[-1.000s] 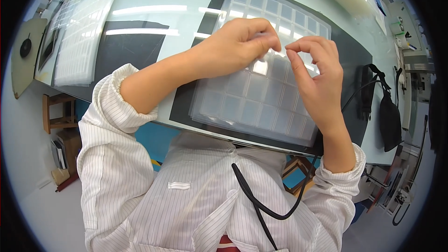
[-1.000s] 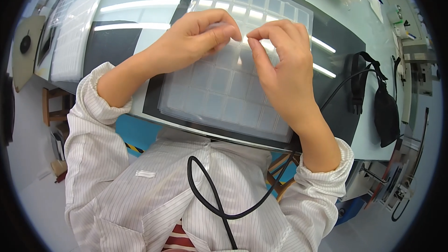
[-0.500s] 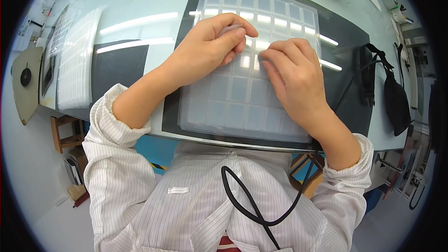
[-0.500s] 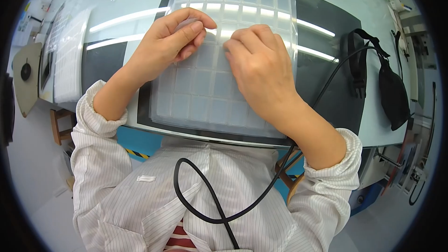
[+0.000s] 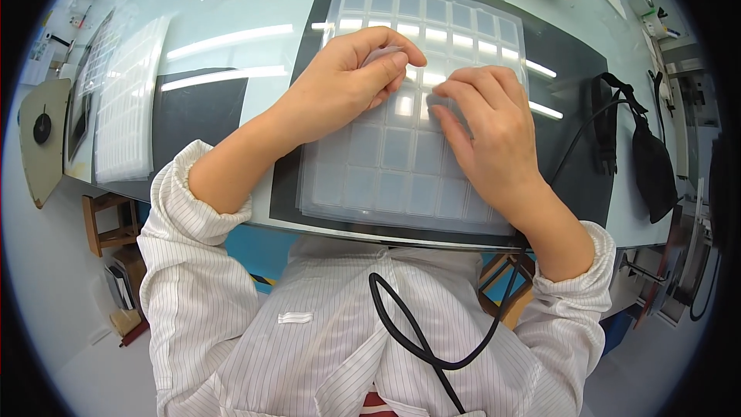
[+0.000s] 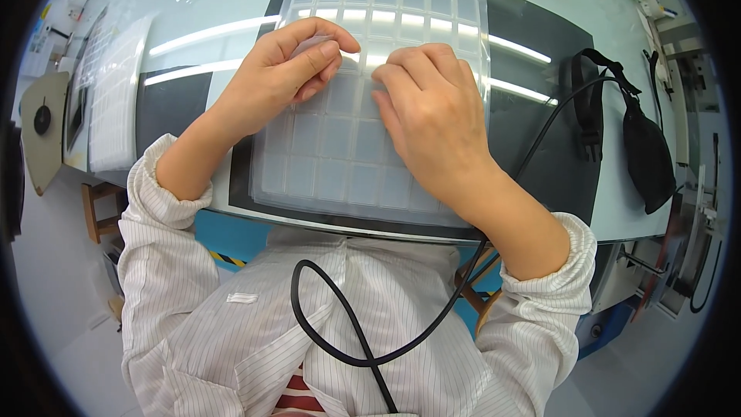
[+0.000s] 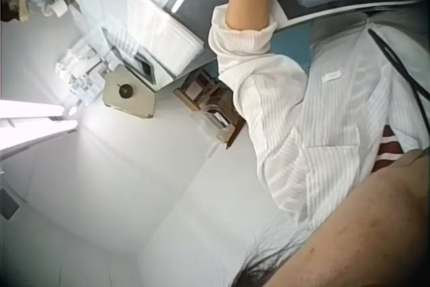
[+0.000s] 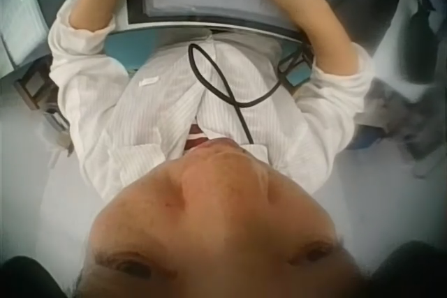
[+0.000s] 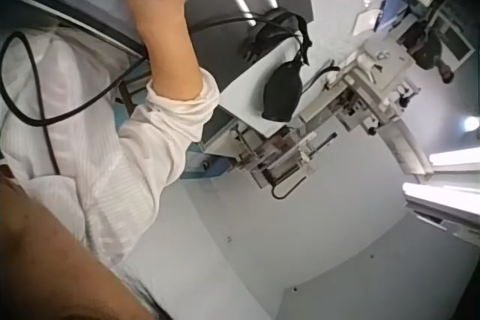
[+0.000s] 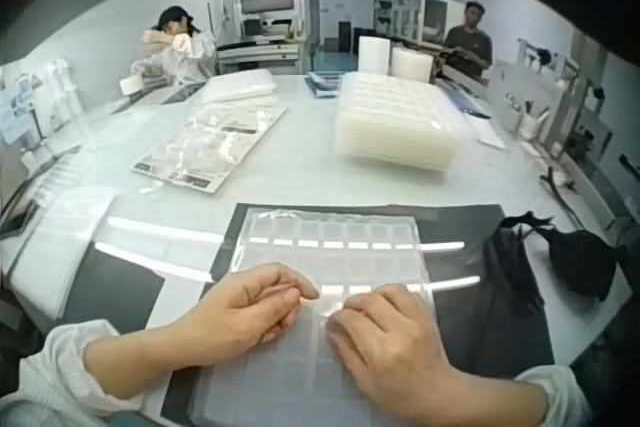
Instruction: The person is inspecting small components and placing them into specific slots on a grid-patterned backlit tray.
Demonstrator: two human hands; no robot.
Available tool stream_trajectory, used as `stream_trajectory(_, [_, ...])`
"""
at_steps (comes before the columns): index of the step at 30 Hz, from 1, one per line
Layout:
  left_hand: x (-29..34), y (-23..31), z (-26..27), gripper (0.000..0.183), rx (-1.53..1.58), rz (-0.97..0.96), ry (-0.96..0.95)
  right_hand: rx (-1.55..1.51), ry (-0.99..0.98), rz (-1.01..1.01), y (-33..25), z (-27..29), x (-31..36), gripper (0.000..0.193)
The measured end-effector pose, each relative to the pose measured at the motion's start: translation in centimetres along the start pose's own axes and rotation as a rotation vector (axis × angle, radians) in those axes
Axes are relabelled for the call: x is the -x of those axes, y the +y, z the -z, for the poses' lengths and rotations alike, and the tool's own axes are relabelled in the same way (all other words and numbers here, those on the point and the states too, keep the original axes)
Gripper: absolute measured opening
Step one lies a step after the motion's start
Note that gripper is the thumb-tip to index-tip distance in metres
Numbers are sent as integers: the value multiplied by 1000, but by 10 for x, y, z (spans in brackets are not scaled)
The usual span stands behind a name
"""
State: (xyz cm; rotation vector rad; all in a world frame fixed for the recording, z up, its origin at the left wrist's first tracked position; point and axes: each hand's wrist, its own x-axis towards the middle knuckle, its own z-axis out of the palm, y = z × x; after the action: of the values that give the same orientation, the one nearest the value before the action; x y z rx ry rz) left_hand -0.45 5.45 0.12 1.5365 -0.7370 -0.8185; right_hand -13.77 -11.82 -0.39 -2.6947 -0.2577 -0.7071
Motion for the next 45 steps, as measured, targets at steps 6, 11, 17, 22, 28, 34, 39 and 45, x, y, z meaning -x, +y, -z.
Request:
stream_trajectory(6, [1, 4, 1, 23, 4, 29, -14, 22, -22, 14, 0, 0, 1, 19])
stream_trajectory(11, [0, 3, 3, 22, 9, 29, -26, 25, 11, 0, -2, -3, 1, 20])
stream_trajectory(17, [1, 2, 3, 21, -2, 25, -15, 2, 36, -32, -4, -2, 1, 19])
stream_trajectory(22, [2, 3, 4, 22, -28, 9, -17, 38, 21, 18, -3, -4, 3, 19])
stream_trajectory(28, [1, 2, 4, 22, -26, -8, -33, 23, 43, -11, -3, -5, 2, 18])
stream_trajectory(34, [1, 3, 3, 21, -83, -15, -25, 46, 10, 41, 2, -4, -4, 18])
stream_trajectory(39, [3, 2, -5, 20, -310, -193, -119, -452, -61, -123, -2, 17, -8, 15])
stream_trajectory(45, [-2, -1, -15, 20, -180, -218, -35, -199, -18, -110, 23, 21, 5, 12])
